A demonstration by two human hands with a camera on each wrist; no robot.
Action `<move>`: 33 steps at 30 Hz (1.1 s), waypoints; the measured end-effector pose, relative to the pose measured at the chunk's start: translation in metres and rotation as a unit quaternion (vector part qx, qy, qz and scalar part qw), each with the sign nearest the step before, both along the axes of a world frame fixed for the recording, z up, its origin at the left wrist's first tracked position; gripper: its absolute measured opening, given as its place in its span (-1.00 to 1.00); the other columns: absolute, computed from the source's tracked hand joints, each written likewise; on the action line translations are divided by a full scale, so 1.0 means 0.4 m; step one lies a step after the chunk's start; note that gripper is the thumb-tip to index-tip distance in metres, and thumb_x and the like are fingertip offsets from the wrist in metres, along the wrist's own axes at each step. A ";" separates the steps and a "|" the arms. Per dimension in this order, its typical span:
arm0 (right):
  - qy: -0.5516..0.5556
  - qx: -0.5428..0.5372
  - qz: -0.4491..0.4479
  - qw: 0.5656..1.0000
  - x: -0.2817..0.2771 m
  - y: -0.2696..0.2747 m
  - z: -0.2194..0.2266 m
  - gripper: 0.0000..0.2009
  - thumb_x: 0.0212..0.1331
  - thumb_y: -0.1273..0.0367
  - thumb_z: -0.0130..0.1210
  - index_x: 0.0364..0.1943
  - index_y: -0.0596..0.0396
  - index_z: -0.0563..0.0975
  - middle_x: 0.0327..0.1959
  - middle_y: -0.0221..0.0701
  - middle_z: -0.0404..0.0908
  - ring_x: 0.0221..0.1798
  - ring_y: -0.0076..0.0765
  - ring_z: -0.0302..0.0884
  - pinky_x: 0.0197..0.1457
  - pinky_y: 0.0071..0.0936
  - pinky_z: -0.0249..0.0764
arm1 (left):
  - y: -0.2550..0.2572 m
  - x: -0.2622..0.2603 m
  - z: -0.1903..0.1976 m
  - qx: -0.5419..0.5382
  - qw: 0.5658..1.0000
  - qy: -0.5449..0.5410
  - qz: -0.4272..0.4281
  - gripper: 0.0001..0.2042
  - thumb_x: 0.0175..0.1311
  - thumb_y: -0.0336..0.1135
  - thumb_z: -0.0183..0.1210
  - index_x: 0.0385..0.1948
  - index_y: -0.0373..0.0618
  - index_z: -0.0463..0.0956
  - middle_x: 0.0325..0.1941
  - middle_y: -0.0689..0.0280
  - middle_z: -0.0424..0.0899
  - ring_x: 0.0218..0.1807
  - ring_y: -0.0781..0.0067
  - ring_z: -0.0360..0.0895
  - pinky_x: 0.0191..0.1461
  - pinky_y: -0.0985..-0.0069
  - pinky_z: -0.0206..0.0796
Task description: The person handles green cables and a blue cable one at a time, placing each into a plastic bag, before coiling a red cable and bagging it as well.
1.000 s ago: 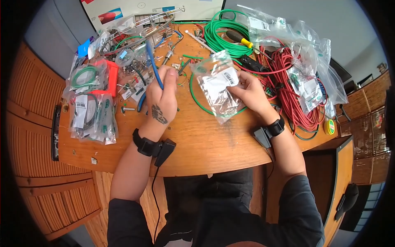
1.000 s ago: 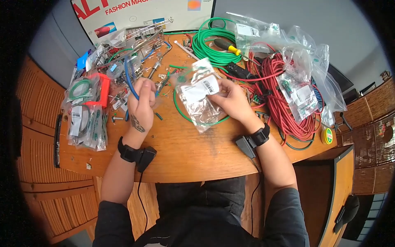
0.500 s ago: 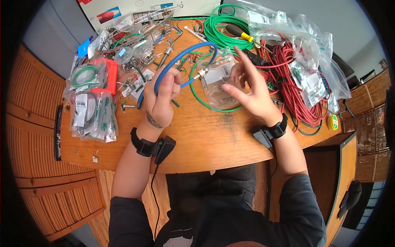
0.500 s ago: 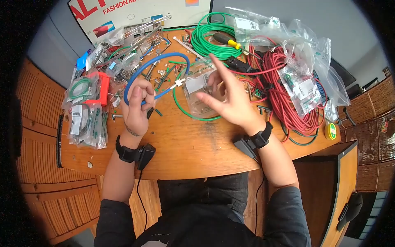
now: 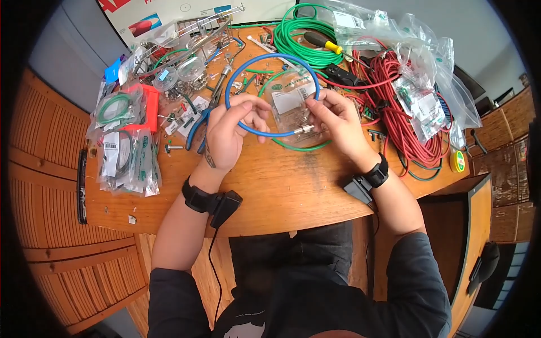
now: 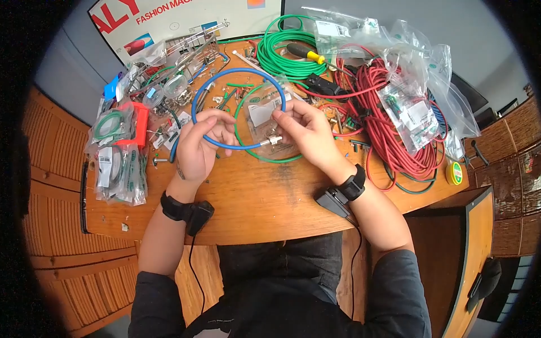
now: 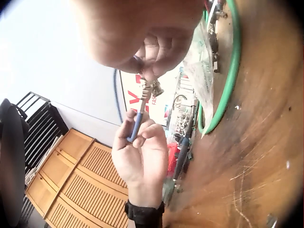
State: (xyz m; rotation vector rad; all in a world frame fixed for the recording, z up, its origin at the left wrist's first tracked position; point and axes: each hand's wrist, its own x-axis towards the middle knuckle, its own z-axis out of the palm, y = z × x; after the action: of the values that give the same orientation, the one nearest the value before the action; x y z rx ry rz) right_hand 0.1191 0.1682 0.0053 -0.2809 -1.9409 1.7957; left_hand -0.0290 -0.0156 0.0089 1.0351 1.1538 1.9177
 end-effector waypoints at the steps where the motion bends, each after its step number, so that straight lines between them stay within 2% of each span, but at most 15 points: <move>1: -0.021 -0.044 0.021 0.999 0.003 0.006 0.005 -0.82 0.34 0.29 0.12 -0.24 0.14 0.56 -0.47 -0.52 0.57 -0.51 -0.64 0.47 -0.39 -0.68 0.38 | -0.001 0.002 0.011 -0.020 0.999 -0.036 0.005 -0.65 0.47 -0.22 -0.17 -0.09 -0.38 0.46 -0.34 0.16 0.54 -0.53 0.38 0.51 -0.41 0.51 0.36; 3: -0.043 -0.088 0.041 0.994 0.004 0.007 0.007 -0.84 0.35 0.32 0.11 -0.21 0.13 0.55 -0.45 -0.51 0.58 -0.49 -0.62 0.48 -0.38 -0.67 0.41 | -0.002 0.006 0.024 -0.039 0.997 -0.072 0.010 -0.64 0.48 -0.22 -0.16 -0.03 -0.39 0.44 -0.27 0.16 0.54 -0.50 0.36 0.56 -0.41 0.50 0.41; 5: -0.028 -0.260 0.135 0.956 0.007 0.003 0.005 -0.86 0.37 0.40 0.04 -0.13 0.15 0.54 -0.31 -0.38 0.65 -0.36 -0.49 0.62 -0.24 -0.57 0.58 | -0.002 0.010 0.030 -0.050 0.993 -0.109 -0.005 -0.63 0.51 -0.19 -0.11 0.03 -0.39 0.41 -0.25 0.20 0.52 -0.47 0.34 0.61 -0.43 0.52 0.44; 6: -0.028 -0.260 0.136 0.955 0.009 0.001 0.004 -0.86 0.37 0.40 0.04 -0.13 0.15 0.54 -0.31 -0.38 0.65 -0.36 -0.49 0.62 -0.24 -0.57 0.58 | 0.003 0.018 0.032 -0.050 0.993 -0.108 -0.004 -0.63 0.51 -0.19 -0.11 0.03 -0.39 0.41 -0.25 0.20 0.52 -0.47 0.34 0.61 -0.43 0.52 0.44; 8: -0.015 -0.314 0.226 0.922 0.011 0.001 0.000 -0.78 0.38 0.43 -0.01 0.02 0.21 0.48 -0.15 -0.22 0.66 -0.16 -0.34 0.69 -0.03 -0.43 0.64 | 0.016 0.033 0.037 -0.091 0.986 -0.138 0.018 -0.60 0.51 -0.13 -0.06 0.02 -0.38 0.44 -0.28 0.26 0.51 -0.42 0.38 0.61 -0.40 0.54 0.47; 9: -0.007 -0.345 0.239 0.908 0.004 0.004 -0.001 -0.71 0.38 0.46 -0.03 0.13 0.25 0.42 -0.08 -0.12 0.65 -0.03 -0.25 0.68 0.09 -0.37 0.62 | 0.015 0.028 0.030 -0.092 0.986 -0.138 0.018 -0.60 0.51 -0.13 -0.06 0.02 -0.38 0.44 -0.28 0.26 0.51 -0.42 0.38 0.61 -0.40 0.54 0.47; 16: 0.000 -0.302 0.220 0.928 0.003 -0.013 -0.012 -0.72 0.38 0.42 0.03 0.10 0.25 0.46 -0.16 -0.25 0.67 -0.16 -0.38 0.69 0.04 -0.49 0.62 | 0.014 0.003 -0.003 -0.103 0.989 -0.103 0.001 -0.60 0.49 -0.13 0.00 0.01 -0.37 0.49 -0.33 0.34 0.47 -0.35 0.43 0.60 -0.37 0.58 0.43; 18: -0.011 -0.325 0.198 0.925 0.000 -0.004 -0.037 -0.73 0.38 0.36 0.06 0.04 0.24 0.51 -0.20 -0.33 0.67 -0.20 -0.48 0.67 -0.03 -0.56 0.63 | 0.012 0.001 -0.012 -0.109 0.989 -0.096 -0.011 -0.61 0.48 -0.15 0.01 0.04 -0.37 0.47 -0.35 0.35 0.46 -0.36 0.45 0.59 -0.37 0.59 0.42; 20: 0.009 -0.334 0.201 0.921 -0.010 0.006 -0.049 -0.75 0.40 0.33 0.03 0.00 0.21 0.54 -0.20 -0.34 0.68 -0.19 -0.52 0.67 -0.07 -0.60 0.64 | 0.010 0.002 -0.019 -0.066 0.995 -0.034 -0.062 -0.67 0.40 -0.28 0.14 0.07 -0.32 0.48 -0.28 0.35 0.55 -0.33 0.58 0.55 -0.38 0.66 0.35; 21: 0.022 -0.386 0.200 0.900 -0.011 0.009 -0.048 -0.75 0.40 0.33 0.02 0.00 0.21 0.54 -0.20 -0.34 0.68 -0.19 -0.51 0.68 -0.06 -0.60 0.64 | 0.012 0.014 -0.012 -0.065 0.995 -0.032 -0.065 -0.67 0.40 -0.28 0.14 0.07 -0.32 0.48 -0.28 0.35 0.55 -0.33 0.58 0.55 -0.38 0.66 0.35; 23: 0.049 -0.465 0.213 0.858 -0.011 0.013 -0.050 -0.74 0.42 0.32 -0.01 0.00 0.22 0.53 -0.18 -0.31 0.69 -0.18 -0.48 0.68 -0.04 -0.60 0.65 | 0.019 0.051 0.006 -0.118 0.992 0.013 -0.041 -0.60 0.27 -0.40 0.26 0.13 -0.28 0.45 -0.21 0.33 0.61 -0.36 0.62 0.55 -0.39 0.69 0.34; 26: 0.046 -0.493 0.243 0.834 -0.010 0.003 -0.045 -0.73 0.43 0.32 -0.02 0.01 0.23 0.53 -0.17 -0.31 0.69 -0.17 -0.49 0.68 -0.03 -0.60 0.65 | 0.029 0.057 -0.011 -0.113 0.993 0.007 -0.047 -0.59 0.21 -0.44 0.31 0.09 -0.29 0.48 -0.18 0.30 0.66 -0.40 0.63 0.55 -0.41 0.70 0.34; 29: 0.026 -0.499 0.224 0.837 -0.008 -0.009 -0.035 -0.70 0.45 0.33 -0.07 0.08 0.26 0.47 -0.21 -0.30 0.67 -0.22 -0.50 0.66 -0.08 -0.61 0.66 | 0.029 0.051 -0.035 -0.122 0.992 0.021 -0.008 -0.68 0.25 -0.42 0.28 0.02 -0.30 0.53 -0.20 0.28 0.66 -0.44 0.62 0.56 -0.44 0.68 0.35; 31: 0.028 -0.494 0.233 0.837 -0.009 -0.005 -0.036 -0.71 0.44 0.32 -0.05 0.05 0.25 0.49 -0.18 -0.31 0.68 -0.20 -0.49 0.67 -0.06 -0.61 0.65 | 0.032 0.047 -0.037 -0.125 0.992 0.030 0.010 -0.72 0.27 -0.41 0.26 -0.01 -0.30 0.56 -0.21 0.27 0.67 -0.46 0.61 0.56 -0.45 0.67 0.35; 33: 0.031 -0.488 0.240 0.838 -0.009 0.004 -0.045 -0.72 0.43 0.31 -0.02 0.02 0.24 0.52 -0.16 -0.32 0.69 -0.18 -0.49 0.68 -0.05 -0.61 0.65 | 0.038 0.041 -0.035 -0.089 0.994 0.043 0.036 -0.74 0.35 -0.35 0.19 -0.01 -0.30 0.52 -0.18 0.25 0.65 -0.36 0.54 0.60 -0.36 0.62 0.43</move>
State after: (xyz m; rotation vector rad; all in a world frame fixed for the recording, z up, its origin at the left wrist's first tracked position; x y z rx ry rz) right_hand 0.1157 0.1699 -0.0128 -0.0371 -0.9069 2.9769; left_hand -0.0125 -0.0005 -0.0051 0.9984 1.4008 1.8015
